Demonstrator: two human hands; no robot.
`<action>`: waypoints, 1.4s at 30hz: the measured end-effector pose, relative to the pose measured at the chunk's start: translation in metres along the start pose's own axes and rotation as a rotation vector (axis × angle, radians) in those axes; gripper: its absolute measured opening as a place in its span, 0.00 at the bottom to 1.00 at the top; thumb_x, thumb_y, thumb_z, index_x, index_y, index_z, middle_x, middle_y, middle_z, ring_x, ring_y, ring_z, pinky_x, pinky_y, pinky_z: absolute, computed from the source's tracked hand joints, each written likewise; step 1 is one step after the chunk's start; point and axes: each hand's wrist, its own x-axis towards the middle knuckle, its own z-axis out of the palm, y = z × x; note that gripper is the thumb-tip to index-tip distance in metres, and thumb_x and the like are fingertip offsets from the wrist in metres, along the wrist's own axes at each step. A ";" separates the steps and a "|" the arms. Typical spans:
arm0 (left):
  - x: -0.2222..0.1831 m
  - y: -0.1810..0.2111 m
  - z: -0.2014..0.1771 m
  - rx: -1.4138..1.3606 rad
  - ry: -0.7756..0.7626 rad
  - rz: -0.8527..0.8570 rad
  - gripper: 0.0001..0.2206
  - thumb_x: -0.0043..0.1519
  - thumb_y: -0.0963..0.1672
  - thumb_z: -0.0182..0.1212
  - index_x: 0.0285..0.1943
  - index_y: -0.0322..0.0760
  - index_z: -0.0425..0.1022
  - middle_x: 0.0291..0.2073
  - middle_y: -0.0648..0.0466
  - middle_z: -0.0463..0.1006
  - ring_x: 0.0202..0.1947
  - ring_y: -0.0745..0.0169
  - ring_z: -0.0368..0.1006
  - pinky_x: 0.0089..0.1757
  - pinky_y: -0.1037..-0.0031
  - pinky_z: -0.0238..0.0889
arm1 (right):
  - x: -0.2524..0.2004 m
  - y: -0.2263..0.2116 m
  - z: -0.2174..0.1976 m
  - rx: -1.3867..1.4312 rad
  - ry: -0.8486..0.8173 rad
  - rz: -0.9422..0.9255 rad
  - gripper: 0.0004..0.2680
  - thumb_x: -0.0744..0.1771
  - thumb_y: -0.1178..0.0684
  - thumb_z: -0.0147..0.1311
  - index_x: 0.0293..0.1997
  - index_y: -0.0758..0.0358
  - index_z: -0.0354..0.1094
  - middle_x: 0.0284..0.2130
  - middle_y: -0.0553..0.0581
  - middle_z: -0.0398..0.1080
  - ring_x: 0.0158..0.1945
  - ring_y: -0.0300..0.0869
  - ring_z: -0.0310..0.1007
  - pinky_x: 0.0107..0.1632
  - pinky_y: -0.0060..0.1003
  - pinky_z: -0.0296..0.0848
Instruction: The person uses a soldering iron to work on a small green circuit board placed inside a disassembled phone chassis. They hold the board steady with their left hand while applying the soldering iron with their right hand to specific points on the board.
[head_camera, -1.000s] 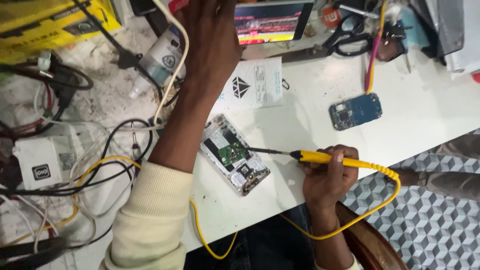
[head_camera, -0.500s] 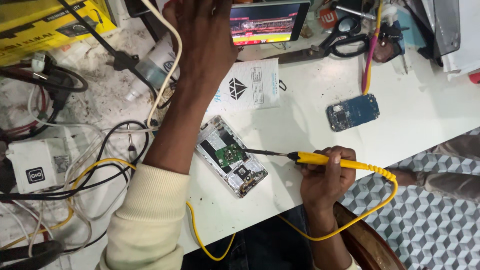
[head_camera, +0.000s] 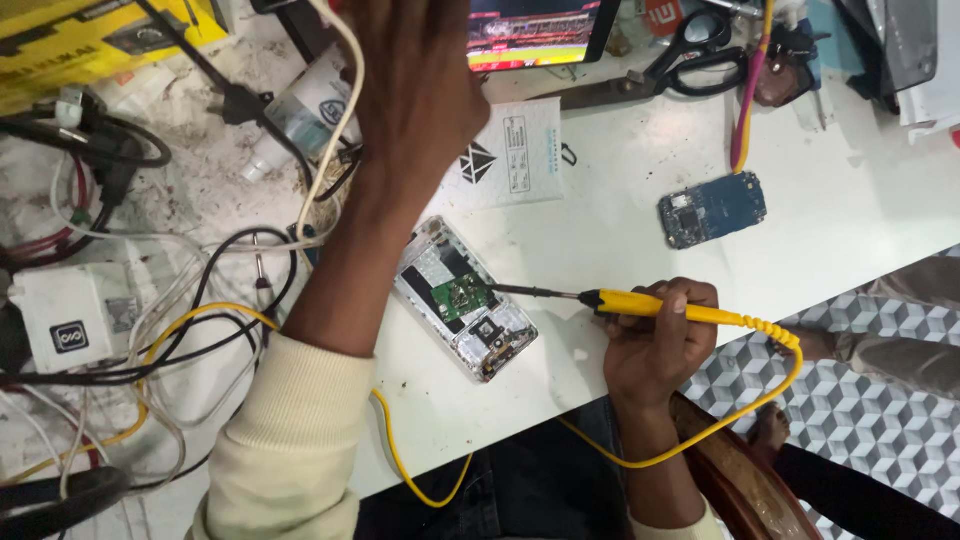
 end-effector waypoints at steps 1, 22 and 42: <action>-0.004 0.007 -0.004 -0.025 -0.008 -0.005 0.31 0.49 0.36 0.69 0.66 0.32 0.69 0.62 0.40 0.67 0.66 0.35 0.61 0.64 0.43 0.52 | 0.000 0.000 0.001 0.011 0.010 0.004 0.07 0.74 0.51 0.48 0.47 0.62 0.58 0.30 0.54 0.65 0.26 0.35 0.64 0.28 0.32 0.68; -0.163 0.102 -0.143 -0.289 -0.199 -0.156 0.24 0.63 0.44 0.67 0.67 0.30 0.70 0.64 0.38 0.69 0.66 0.37 0.64 0.64 0.55 0.61 | 0.001 -0.001 0.006 0.004 0.049 -0.010 0.07 0.73 0.51 0.50 0.48 0.62 0.60 0.34 0.53 0.64 0.29 0.37 0.66 0.28 0.33 0.68; -0.047 0.041 -0.055 -0.097 -0.054 0.019 0.30 0.62 0.33 0.60 0.76 0.29 0.62 0.71 0.37 0.62 0.72 0.36 0.60 0.68 0.54 0.59 | 0.000 -0.005 0.007 -0.023 0.067 0.018 0.07 0.73 0.50 0.52 0.47 0.61 0.59 0.34 0.52 0.64 0.29 0.36 0.64 0.27 0.32 0.66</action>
